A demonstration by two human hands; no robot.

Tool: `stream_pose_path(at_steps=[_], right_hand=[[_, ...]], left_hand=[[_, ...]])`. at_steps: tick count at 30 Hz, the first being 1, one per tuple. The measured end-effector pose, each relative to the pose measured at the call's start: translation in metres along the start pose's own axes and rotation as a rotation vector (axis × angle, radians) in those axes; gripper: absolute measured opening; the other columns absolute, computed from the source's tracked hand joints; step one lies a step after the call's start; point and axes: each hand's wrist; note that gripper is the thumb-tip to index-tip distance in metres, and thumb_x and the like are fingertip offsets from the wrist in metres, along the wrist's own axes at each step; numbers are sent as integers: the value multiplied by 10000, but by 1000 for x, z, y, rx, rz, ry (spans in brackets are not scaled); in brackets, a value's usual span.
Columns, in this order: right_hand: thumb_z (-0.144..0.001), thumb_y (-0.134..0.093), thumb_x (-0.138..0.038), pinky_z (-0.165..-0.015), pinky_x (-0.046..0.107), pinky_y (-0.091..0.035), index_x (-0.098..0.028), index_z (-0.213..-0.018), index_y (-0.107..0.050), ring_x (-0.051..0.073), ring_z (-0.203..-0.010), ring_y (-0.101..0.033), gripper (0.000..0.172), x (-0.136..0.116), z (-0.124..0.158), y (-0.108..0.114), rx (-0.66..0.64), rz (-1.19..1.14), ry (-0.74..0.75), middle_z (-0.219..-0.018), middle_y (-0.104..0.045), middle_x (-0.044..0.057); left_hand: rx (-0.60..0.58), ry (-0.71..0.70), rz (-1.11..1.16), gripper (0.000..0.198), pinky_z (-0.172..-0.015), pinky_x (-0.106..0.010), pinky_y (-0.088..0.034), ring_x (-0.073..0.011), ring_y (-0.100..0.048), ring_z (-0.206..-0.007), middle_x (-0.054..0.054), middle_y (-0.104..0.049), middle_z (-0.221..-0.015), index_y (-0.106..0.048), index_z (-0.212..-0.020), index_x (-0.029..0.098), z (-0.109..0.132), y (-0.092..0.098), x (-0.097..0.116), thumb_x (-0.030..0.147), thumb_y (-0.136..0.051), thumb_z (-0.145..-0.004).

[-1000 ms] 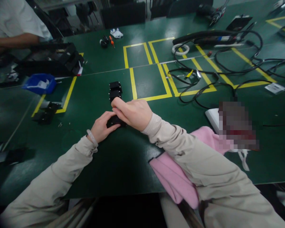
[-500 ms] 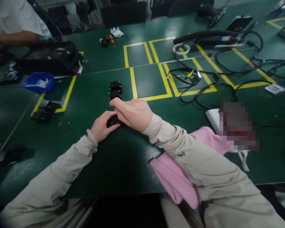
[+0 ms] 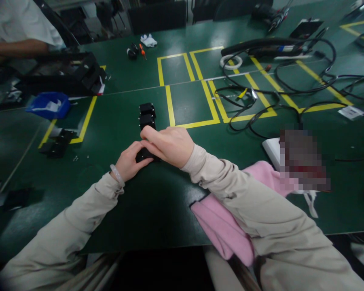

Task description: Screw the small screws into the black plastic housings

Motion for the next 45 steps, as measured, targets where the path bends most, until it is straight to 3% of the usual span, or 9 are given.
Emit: stream_pose_path(at_steps=[7, 14, 20, 26, 31, 37, 45], right_hand=[[-1020, -260, -300, -607, 257, -316, -132, -1112, -611, 139, -646, -603, 400, 0, 0, -1, 51, -36, -3, -735, -669, 38], [-1031, -246, -402, -581, 264, -289, -145, -1035, -631, 145, -601, -580, 462, -1, 0, -1, 8, -3, 2, -664, -642, 25], [-1013, -263, -288, -602, 269, -294, -141, -1091, -617, 139, -630, -590, 391, 0, -1, -1, 38, -3, -9, -724, -671, 35], [-1028, -243, -403, -583, 268, -267, -146, -1040, -631, 139, -590, -537, 466, 0, -1, 3, -32, 27, -26, -665, -628, 26], [-1009, -264, -310, -597, 273, -278, -138, -1087, -625, 143, -614, -547, 407, -1, -1, 2, -1, 8, -35, -691, -639, 33], [-1019, -285, -409, -585, 269, -263, -136, -1066, -631, 147, -592, -536, 443, -1, -2, 3, -43, 20, -51, -657, -624, 28], [-1012, -263, -317, -599, 269, -281, -133, -1094, -622, 144, -625, -573, 412, -1, -1, 0, 14, -13, -33, -713, -657, 38]], left_hand=[[-2, 3, 4, 381, -946, -345, -498, -217, -617, -1079, -62, -644, -1143, -561, -1279, 197, 0, 0, 0, 245, -662, -914], [-4, 17, -18, 374, -949, -361, -503, -225, -619, -1075, -63, -648, -1136, -570, -1270, 201, 0, 0, 0, 258, -658, -911], [0, 3, -2, 381, -953, -355, -502, -223, -618, -1078, -65, -648, -1143, -563, -1278, 189, 0, 0, 0, 253, -652, -913], [3, 17, -16, 383, -949, -359, -510, -224, -625, -1070, -60, -650, -1138, -573, -1276, 202, 0, 0, 0, 257, -660, -907], [-4, 18, -7, 372, -950, -369, -507, -228, -622, -1074, -67, -651, -1136, -571, -1273, 194, 0, 1, 1, 261, -650, -915], [-18, 32, -16, 377, -951, -361, -498, -225, -616, -1070, -68, -646, -1138, -571, -1279, 199, -1, 1, 2, 263, -649, -915], [-6, 16, -3, 375, -963, -358, -491, -221, -612, -1091, -69, -649, -1154, -565, -1278, 189, 0, 0, 2, 253, -647, -918]])
Point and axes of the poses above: each hand's wrist, its own z-axis away from the middle knuckle, its own y-axis out of the back of the hand, x = y × z
